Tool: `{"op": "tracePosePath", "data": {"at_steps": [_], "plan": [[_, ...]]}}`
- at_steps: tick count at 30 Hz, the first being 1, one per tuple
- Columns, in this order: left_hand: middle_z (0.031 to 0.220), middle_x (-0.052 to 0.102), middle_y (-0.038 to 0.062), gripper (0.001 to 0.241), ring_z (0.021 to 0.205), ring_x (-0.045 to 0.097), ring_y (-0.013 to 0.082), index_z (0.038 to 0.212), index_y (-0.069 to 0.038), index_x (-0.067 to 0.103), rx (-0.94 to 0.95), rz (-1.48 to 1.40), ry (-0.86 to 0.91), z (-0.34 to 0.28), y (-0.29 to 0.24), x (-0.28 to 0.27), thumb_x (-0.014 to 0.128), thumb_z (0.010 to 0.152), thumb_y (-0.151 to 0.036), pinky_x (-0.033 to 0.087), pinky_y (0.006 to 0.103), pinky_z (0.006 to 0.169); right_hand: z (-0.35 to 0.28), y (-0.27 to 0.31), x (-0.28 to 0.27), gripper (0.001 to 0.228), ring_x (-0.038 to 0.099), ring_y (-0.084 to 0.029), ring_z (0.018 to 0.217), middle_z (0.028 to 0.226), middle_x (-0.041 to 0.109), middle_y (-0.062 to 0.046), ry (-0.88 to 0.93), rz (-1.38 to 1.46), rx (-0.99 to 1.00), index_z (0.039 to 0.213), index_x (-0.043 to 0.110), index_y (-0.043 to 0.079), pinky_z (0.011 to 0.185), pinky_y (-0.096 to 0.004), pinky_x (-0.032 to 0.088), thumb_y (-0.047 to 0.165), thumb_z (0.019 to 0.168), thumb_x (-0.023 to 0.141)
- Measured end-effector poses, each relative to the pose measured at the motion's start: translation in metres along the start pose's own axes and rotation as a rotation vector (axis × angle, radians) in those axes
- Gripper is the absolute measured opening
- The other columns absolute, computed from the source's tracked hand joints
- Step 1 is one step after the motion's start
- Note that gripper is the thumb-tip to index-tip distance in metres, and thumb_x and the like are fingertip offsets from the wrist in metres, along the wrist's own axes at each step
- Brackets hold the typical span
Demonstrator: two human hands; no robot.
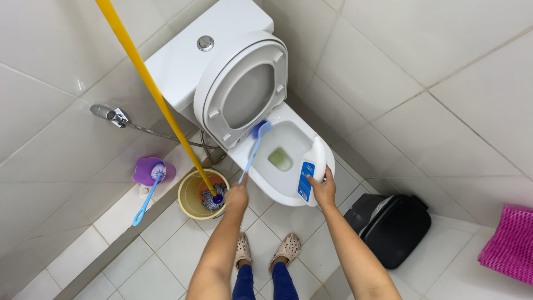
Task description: Cleaning the bathroom door, tiled walls, and toilet bowl using a cloth and brush.
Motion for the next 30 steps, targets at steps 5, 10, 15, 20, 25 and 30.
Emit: {"op": "tracePosePath", "data": {"at_steps": [5, 10, 15, 20, 25, 30], "plan": [[0.113, 0.068, 0.021, 0.062, 0.097, 0.074, 0.0327, 0.161, -0.032, 0.030, 0.062, -0.017, -0.090, 0.037, -0.039, -0.016, 0.042, 0.104, -0.010, 0.060, 0.0455, 0.082, -0.005, 0.017, -0.005, 0.073, 0.072, -0.023, 0.106, 0.125, 0.071, -0.012, 0.003, 0.051, 0.045, 0.147, 0.052, 0.013, 0.092, -0.037, 0.059, 0.015, 0.080, 0.081], [0.121, 0.065, 0.022, 0.070, 0.102, 0.072, 0.0349, 0.163, -0.033, 0.025, -0.044, -0.075, 0.022, -0.025, 0.033, -0.002, 0.039, 0.100, -0.004, 0.060, 0.0486, 0.087, 0.008, 0.006, -0.020, 0.075, 0.071, -0.024, 0.107, 0.126, 0.070, -0.012, -0.012, 0.074, 0.005, 0.147, 0.049, 0.011, 0.093, -0.037, 0.058, 0.015, 0.080, 0.082], [0.121, 0.067, 0.023, 0.074, 0.104, 0.072, 0.0372, 0.163, -0.038, 0.024, -0.074, -0.053, 0.001, -0.046, 0.062, 0.023, 0.041, 0.099, -0.004, 0.057, 0.0507, 0.092, 0.007, -0.013, -0.028, 0.078, 0.072, -0.026, 0.107, 0.124, 0.072, -0.015, -0.018, -0.024, 0.010, 0.148, 0.050, 0.010, 0.092, -0.037, 0.058, 0.018, 0.079, 0.084], [0.121, 0.066, 0.024, 0.065, 0.106, 0.070, 0.0405, 0.162, -0.035, 0.024, 0.016, -0.093, 0.042, 0.034, -0.024, -0.008, 0.045, 0.103, -0.018, 0.057, 0.0540, 0.090, 0.003, -0.022, -0.029, 0.081, 0.073, -0.029, 0.104, 0.122, 0.069, -0.021, -0.035, -0.110, 0.095, 0.142, 0.043, 0.004, 0.090, -0.039, 0.059, 0.023, 0.076, 0.087], [0.113, 0.071, 0.021, 0.059, 0.105, 0.070, 0.0412, 0.158, -0.032, 0.036, 0.148, -0.305, -0.085, 0.094, -0.100, -0.024, 0.053, 0.102, -0.024, 0.056, 0.0537, 0.092, 0.013, -0.018, -0.033, 0.071, 0.074, -0.031, 0.101, 0.123, 0.068, -0.022, -0.087, -0.123, 0.160, 0.133, 0.047, 0.002, 0.087, -0.041, 0.061, 0.025, 0.077, 0.085], [0.103, 0.073, 0.022, 0.056, 0.098, 0.070, 0.0406, 0.154, -0.034, 0.044, 0.234, -0.328, 0.062, 0.058, -0.114, -0.031, 0.056, 0.099, -0.029, 0.055, 0.0509, 0.090, 0.023, -0.008, -0.036, 0.071, 0.075, -0.032, 0.101, 0.121, 0.070, -0.022, -0.149, -0.139, 0.199, 0.137, 0.049, 0.004, 0.087, -0.040, 0.061, 0.025, 0.079, 0.083]]}}
Point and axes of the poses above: each hand's wrist, its own z-axis towards the middle knuckle, its own x-axis out of the palm, y = z × x, the point moved 3 cm from there along z, towards the middle knuckle
